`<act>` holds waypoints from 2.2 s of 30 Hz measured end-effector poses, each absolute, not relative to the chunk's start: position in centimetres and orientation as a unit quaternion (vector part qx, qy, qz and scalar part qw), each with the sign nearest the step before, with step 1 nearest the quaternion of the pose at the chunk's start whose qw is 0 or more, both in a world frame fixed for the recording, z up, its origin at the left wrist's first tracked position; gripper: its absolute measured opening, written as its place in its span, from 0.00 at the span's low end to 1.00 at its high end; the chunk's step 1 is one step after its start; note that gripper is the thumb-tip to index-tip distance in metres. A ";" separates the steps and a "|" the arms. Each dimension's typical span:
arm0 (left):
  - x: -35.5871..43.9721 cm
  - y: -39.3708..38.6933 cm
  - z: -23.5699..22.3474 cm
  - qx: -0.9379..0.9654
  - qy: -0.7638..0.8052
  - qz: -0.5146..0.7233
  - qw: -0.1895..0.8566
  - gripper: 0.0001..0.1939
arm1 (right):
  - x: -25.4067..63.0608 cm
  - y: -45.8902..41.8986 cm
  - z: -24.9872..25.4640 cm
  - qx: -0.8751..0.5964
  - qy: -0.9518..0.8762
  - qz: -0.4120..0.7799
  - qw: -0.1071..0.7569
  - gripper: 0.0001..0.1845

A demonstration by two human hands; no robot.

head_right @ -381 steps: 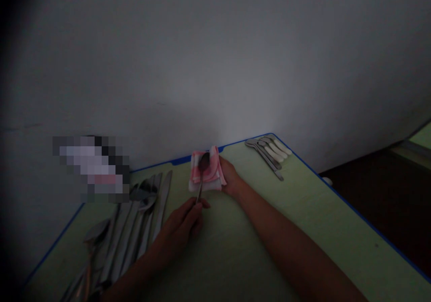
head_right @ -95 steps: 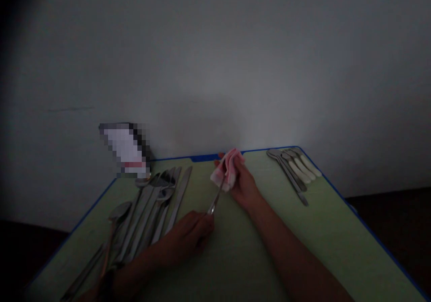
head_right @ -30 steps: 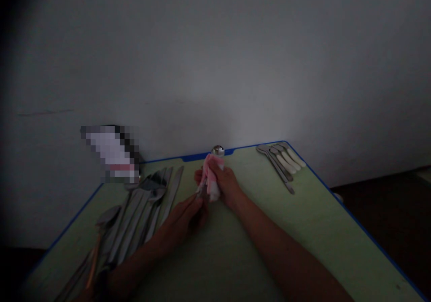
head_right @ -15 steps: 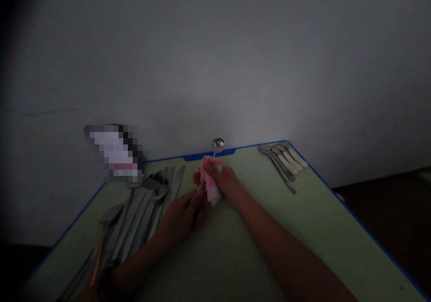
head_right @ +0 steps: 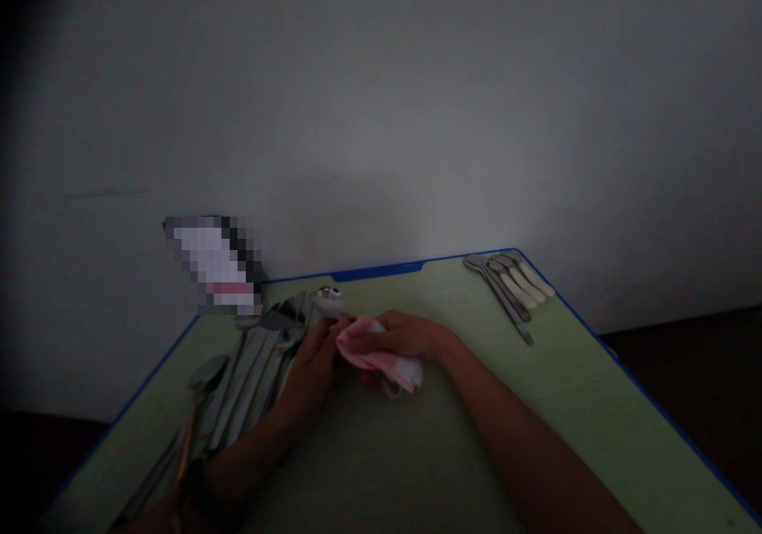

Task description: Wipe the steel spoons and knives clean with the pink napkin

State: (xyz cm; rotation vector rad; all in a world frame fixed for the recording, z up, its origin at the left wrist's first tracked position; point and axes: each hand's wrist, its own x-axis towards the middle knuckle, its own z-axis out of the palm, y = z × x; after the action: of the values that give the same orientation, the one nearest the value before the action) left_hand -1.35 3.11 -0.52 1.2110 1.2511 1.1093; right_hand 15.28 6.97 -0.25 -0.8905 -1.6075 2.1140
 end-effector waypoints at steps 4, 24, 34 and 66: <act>-1.4 3.1 -0.5 0.497 0.547 0.471 0.480 0.14 | 15.0 6.9 0.2 -0.328 -0.599 0.718 0.134 0.21; -1.6 3.4 -0.5 0.373 0.406 0.643 0.532 0.14 | 16.7 8.0 -1.2 -0.339 -0.552 0.708 0.281 0.20; -1.9 3.6 -0.3 0.415 0.493 0.535 0.546 0.20 | 15.8 7.6 -0.9 -0.362 -0.566 0.659 0.338 0.24; -1.9 3.7 -0.9 0.542 0.527 0.510 0.411 0.17 | 13.0 7.1 -2.1 -0.388 -0.827 0.084 0.398 0.07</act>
State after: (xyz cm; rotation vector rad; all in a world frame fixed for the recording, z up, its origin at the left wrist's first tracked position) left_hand -1.91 3.69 -0.93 1.3639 1.3258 1.2837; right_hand 13.02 7.11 -2.07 -0.9836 -2.0937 0.2132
